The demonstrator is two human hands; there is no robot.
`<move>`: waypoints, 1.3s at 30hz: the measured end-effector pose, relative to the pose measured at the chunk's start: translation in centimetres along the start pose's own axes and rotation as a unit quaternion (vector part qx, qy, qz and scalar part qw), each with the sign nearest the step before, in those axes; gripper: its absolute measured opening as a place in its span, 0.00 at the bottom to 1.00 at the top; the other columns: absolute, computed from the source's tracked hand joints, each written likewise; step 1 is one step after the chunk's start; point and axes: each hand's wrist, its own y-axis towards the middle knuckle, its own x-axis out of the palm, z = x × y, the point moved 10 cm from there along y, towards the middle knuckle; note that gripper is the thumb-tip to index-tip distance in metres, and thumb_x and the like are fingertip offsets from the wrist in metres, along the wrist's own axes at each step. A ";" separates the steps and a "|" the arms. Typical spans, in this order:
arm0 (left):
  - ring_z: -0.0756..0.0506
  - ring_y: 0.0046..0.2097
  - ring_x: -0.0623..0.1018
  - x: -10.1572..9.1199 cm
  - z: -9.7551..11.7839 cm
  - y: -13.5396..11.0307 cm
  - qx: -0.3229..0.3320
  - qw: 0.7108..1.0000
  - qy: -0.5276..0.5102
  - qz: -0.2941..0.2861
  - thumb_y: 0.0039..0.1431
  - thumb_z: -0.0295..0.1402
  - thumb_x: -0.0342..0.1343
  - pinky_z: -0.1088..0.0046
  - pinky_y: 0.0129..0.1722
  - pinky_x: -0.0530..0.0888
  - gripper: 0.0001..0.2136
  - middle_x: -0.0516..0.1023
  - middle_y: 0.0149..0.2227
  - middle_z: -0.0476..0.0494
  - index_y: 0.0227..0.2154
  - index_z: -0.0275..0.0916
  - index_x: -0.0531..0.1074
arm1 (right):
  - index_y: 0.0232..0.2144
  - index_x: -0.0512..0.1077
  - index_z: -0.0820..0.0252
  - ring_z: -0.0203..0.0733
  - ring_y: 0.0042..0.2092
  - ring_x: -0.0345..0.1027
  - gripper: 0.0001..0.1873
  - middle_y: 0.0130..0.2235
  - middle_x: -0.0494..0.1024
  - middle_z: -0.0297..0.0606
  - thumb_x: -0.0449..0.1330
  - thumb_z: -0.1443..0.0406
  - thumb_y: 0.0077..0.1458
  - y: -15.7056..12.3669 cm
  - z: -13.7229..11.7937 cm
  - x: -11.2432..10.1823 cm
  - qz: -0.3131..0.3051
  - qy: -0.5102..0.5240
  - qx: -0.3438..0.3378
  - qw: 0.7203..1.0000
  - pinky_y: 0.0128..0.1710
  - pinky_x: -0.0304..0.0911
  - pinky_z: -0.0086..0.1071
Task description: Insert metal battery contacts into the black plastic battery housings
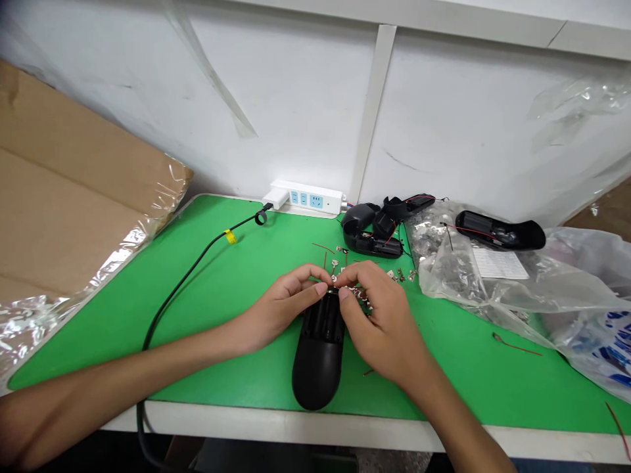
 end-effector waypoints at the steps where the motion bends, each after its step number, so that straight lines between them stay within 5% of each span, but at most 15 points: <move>1: 0.50 0.33 0.69 0.1 0.1 0.0 0.000 1.000 -0.001 -0.001 0.67 0.47 0.60 0.74 0.34 0.62 0.15 0.72 0.32 0.51 0.44 0.40 0.71 | 0.42 0.72 0.54 0.44 0.45 0.70 0.06 0.44 0.77 0.36 0.55 0.67 0.68 0.0 0.3 -0.1 0.002 0.004 0.012 1.000 0.46 0.64 0.38; 6: 0.50 0.33 0.69 0.4 0.2 0.0 0.000 1.000 -0.011 -0.008 0.67 0.46 0.60 0.74 0.35 0.63 0.15 0.72 0.33 0.50 0.44 0.40 0.71 | 0.41 0.72 0.54 0.44 0.43 0.69 0.08 0.41 0.76 0.35 0.52 0.66 0.68 0.0 1.3 0.2 -0.017 -0.001 0.061 0.998 0.43 0.61 0.38; 15: 0.51 0.31 0.64 0.4 -0.1 -0.2 -0.004 1.000 0.010 -0.016 0.65 0.47 0.62 0.74 0.32 0.57 0.16 0.67 0.29 0.52 0.43 0.39 0.70 | 0.29 0.64 0.57 0.45 0.38 0.63 0.13 0.34 0.69 0.37 0.48 0.66 0.67 -0.2 1.0 2.5 -0.112 -0.066 0.049 0.990 0.38 0.54 0.39; 39: 0.51 0.33 0.63 0.5 0.1 -0.3 0.004 0.999 0.027 -0.017 0.68 0.46 0.60 0.73 0.31 0.56 0.14 0.68 0.32 0.51 0.44 0.40 0.71 | 0.26 0.56 0.56 0.40 0.32 0.58 0.14 0.28 0.67 0.32 0.50 0.65 0.65 -0.4 1.6 2.6 -0.119 -0.091 0.083 0.985 0.32 0.47 0.36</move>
